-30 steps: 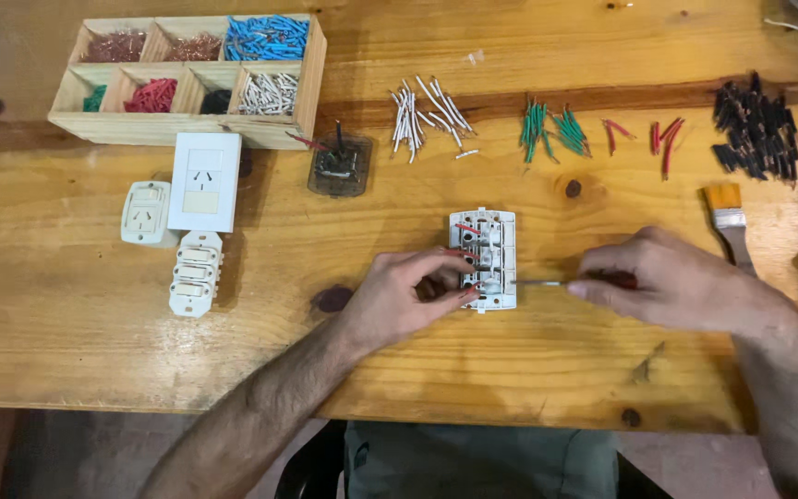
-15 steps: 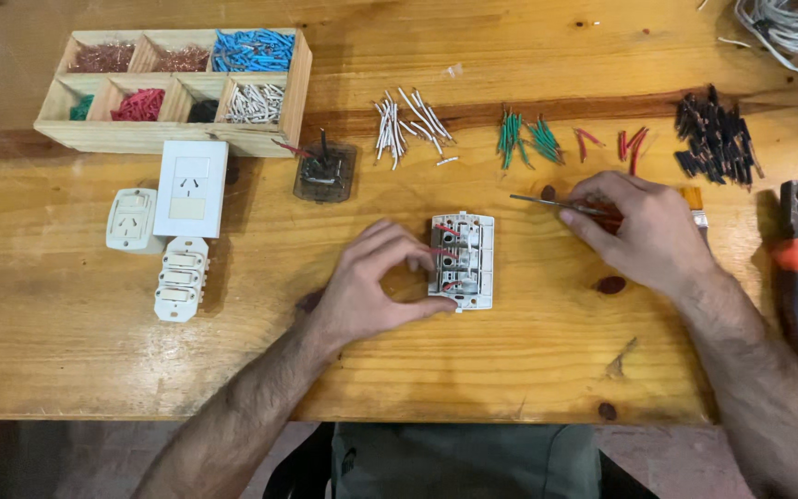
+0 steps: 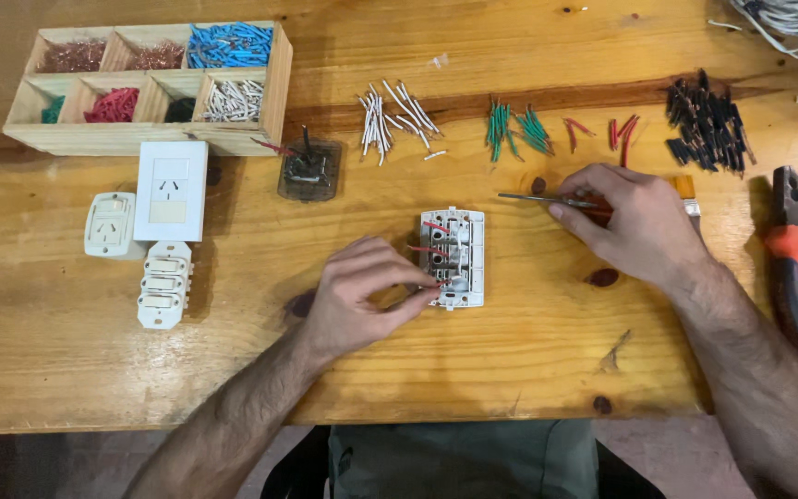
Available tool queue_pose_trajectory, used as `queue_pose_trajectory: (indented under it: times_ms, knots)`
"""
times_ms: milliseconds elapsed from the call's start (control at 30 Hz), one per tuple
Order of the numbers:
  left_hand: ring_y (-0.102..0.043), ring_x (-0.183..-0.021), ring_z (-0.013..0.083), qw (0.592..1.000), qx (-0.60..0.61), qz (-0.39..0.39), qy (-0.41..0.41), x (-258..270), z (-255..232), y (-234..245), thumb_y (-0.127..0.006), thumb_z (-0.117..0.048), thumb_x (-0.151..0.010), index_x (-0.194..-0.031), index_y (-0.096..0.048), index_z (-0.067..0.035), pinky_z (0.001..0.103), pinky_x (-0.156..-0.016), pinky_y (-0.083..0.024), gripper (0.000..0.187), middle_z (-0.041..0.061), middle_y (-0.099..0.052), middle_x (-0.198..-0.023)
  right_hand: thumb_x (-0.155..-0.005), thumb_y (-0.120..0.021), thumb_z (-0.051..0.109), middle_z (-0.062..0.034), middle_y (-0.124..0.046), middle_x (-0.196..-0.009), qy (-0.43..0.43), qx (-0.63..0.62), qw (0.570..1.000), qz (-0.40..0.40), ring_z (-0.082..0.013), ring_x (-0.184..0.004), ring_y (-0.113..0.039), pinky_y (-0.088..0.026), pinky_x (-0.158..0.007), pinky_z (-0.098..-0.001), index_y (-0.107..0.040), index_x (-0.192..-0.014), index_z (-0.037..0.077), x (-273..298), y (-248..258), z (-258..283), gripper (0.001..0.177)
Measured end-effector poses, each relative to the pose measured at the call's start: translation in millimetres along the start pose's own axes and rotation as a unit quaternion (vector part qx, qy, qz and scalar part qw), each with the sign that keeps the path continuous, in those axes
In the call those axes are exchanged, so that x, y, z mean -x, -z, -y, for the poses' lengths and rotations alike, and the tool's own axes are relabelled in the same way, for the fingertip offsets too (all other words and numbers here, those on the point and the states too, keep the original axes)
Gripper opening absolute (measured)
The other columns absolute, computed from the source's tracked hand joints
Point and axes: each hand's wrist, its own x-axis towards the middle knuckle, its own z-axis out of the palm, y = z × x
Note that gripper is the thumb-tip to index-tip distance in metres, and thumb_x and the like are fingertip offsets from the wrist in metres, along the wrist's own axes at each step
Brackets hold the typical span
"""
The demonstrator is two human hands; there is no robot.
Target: The person connects white and red insulated wires to the terminal screws of two white electrical outlet modules using a screwdriver. They tighten each connection and then set the modules aside on the wooden workbench.
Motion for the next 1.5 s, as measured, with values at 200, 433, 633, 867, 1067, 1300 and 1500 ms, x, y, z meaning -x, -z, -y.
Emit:
queue_pose_trajectory:
  times_ms: [200,433,633,867,1067,1300,1500]
  knots:
    - [-0.065,-0.067,0.0174,1.0,0.012,0.003,0.008,-3,-4,-1,-0.084,-0.005,-0.085,-0.087,-0.074,-0.004,0.031,-0.068,-0.05,0.01,0.006,-0.074,-0.082,-0.095,-0.076,0.023,-0.0032,-0.076,-0.099,0.029,-0.004,0.999,-0.015,-0.0174,-0.085,-0.073,-0.058,-0.08,-0.0291,-0.071,-0.106,0.008,4,2,2,0.019]
    - [-0.067,-0.07,0.0193,0.998,-0.034,0.02,-0.045,6,6,-4,-0.084,-0.002,-0.087,-0.092,-0.07,0.002,0.035,-0.07,-0.058,0.016,0.011,-0.073,-0.086,-0.077,-0.086,0.028,0.0016,-0.077,-0.085,0.074,-0.111,0.985,0.106,-0.0087,-0.07,-0.075,-0.06,-0.071,-0.0218,-0.072,-0.097,0.013,23,17,31,0.028]
    - [-0.064,-0.075,0.0236,0.995,-0.07,0.043,-0.06,0,-2,-4,-0.077,-0.001,-0.094,-0.097,-0.065,0.004,0.037,-0.073,-0.056,0.013,0.012,-0.067,-0.089,-0.085,-0.079,0.026,0.0005,-0.073,-0.084,0.168,-0.113,0.973,0.108,-0.0162,-0.07,-0.07,-0.054,-0.07,-0.029,-0.068,-0.099,0.011,25,5,32,0.023]
    - [-0.064,-0.075,0.025,0.994,-0.077,0.06,-0.053,8,4,-9,-0.073,-0.006,-0.098,-0.105,-0.066,0.003,0.037,-0.073,-0.055,0.013,0.011,-0.068,-0.094,-0.088,-0.078,0.024,-0.0021,-0.071,-0.083,0.192,-0.091,0.974,0.073,-0.017,-0.067,-0.069,-0.055,-0.066,-0.0306,-0.067,-0.098,0.008,28,1,41,0.022]
    - [-0.065,-0.076,0.0265,0.992,-0.094,0.058,-0.056,9,2,-10,-0.077,0.0,-0.094,-0.101,-0.065,0.007,0.038,-0.072,-0.058,0.016,0.013,-0.066,-0.092,-0.097,-0.068,0.032,-0.0026,-0.066,-0.08,0.247,0.027,0.966,0.072,-0.024,-0.065,-0.066,-0.052,-0.059,-0.0418,-0.065,-0.096,0.01,33,-5,35,0.022]
    - [-0.061,-0.076,0.0277,0.981,-0.15,0.095,-0.08,8,5,-17,-0.064,0.001,-0.101,-0.101,-0.064,0.007,0.038,-0.072,-0.055,0.006,0.011,-0.06,-0.091,-0.094,-0.072,0.036,-0.0006,-0.065,-0.083,0.187,-0.001,0.979,0.076,-0.0209,-0.065,-0.066,-0.052,-0.058,-0.0365,-0.063,-0.097,0.012,38,-9,36,0.026]
    - [-0.063,-0.076,0.0251,0.968,-0.212,0.095,-0.095,3,-3,-19,-0.065,-0.001,-0.101,-0.098,-0.066,0.005,0.036,-0.072,-0.057,0.007,0.01,-0.061,-0.088,-0.095,-0.072,0.033,-0.0019,-0.062,-0.077,0.212,-0.013,0.976,0.054,-0.0217,-0.062,-0.062,-0.05,-0.056,-0.0358,-0.063,-0.093,0.01,33,-9,39,0.025]
